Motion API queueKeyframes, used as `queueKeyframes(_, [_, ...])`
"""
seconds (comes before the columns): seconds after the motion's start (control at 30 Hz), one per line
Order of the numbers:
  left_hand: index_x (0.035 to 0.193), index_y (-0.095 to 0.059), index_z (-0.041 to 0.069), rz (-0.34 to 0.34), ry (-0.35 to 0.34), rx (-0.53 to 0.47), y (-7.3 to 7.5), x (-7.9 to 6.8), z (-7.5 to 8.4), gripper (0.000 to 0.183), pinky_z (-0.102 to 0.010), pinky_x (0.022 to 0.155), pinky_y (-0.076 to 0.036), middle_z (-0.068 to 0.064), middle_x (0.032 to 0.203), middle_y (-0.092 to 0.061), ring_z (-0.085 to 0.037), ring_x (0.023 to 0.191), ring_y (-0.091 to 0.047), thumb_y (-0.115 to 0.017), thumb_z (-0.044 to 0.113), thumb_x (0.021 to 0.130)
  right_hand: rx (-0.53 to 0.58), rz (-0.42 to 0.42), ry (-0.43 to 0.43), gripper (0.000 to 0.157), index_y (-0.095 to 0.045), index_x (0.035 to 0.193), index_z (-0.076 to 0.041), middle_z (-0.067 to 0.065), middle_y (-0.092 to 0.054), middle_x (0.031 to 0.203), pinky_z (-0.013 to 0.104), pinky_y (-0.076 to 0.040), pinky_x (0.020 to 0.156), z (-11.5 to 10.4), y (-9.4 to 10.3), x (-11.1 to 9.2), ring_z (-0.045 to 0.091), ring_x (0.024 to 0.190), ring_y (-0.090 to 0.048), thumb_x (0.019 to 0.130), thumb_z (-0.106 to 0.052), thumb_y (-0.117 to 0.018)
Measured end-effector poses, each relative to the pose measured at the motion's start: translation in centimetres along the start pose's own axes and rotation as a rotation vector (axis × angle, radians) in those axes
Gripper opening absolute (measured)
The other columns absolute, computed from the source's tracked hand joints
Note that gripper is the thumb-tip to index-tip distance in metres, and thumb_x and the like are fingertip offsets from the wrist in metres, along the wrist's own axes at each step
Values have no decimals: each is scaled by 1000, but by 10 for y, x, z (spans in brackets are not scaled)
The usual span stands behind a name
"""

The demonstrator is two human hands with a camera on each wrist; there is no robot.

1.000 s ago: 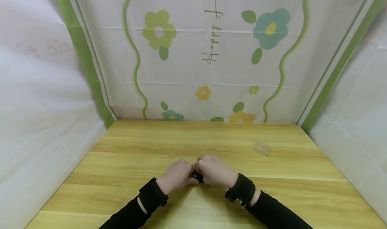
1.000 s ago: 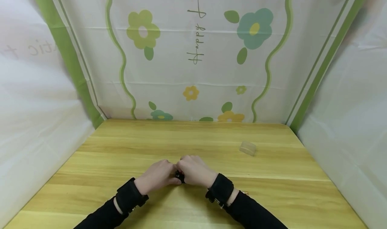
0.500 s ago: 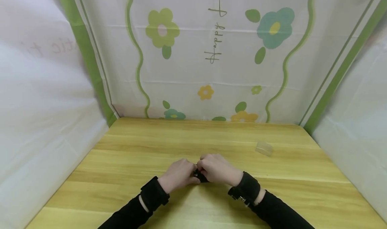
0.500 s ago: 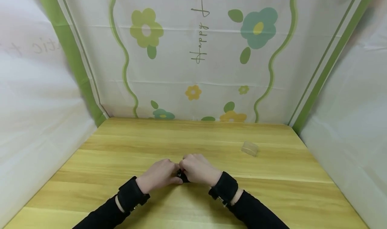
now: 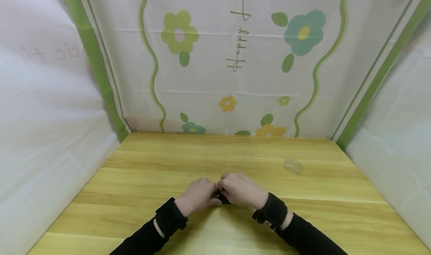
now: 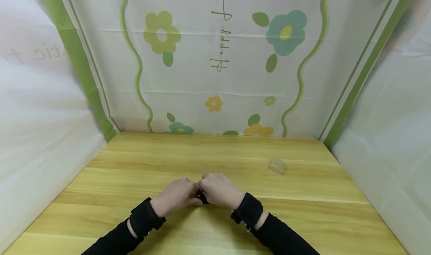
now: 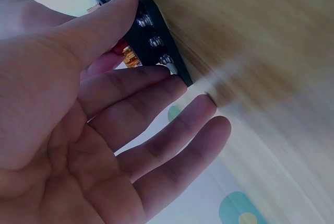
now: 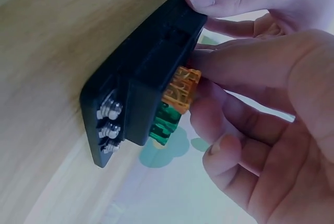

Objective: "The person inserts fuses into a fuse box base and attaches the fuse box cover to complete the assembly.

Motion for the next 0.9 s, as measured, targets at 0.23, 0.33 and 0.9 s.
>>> queueKeyframes(0.23, [67,-49,17,6,-17,-16,4,-1,1,33,-18,49,-23,9,56,-34,-3,50,-32,-74,33,82,-18,-1,-9,26,-49,68,-20,-8,-35,65,16,-20,49,-2,-1,1,4,55,-27,87,-7,-62])
queueKeyframes(0.33, [67,-49,17,7,-18,-17,4,-2,2,33,-18,49,-23,10,56,-35,-3,51,-32,-74,33,81,-30,1,-12,25,-50,68,-19,-7,-35,65,16,-20,50,-3,-1,1,4,55,-27,87,-7,-62])
queueKeyframes(0.9, [65,-49,18,-3,-11,-19,3,-1,2,34,-19,49,-23,9,55,-34,-4,50,-33,-74,34,81,-39,-12,-31,26,-49,67,-19,-7,-34,65,17,-21,50,-7,3,0,5,55,-27,87,-8,-63])
Point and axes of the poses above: each hand's wrist, its own x-axis towards the middle knuckle, its own y-axis out of the back of the hand, z = x × y, the point moved 1 cm from there along x, towards the middle knuckle
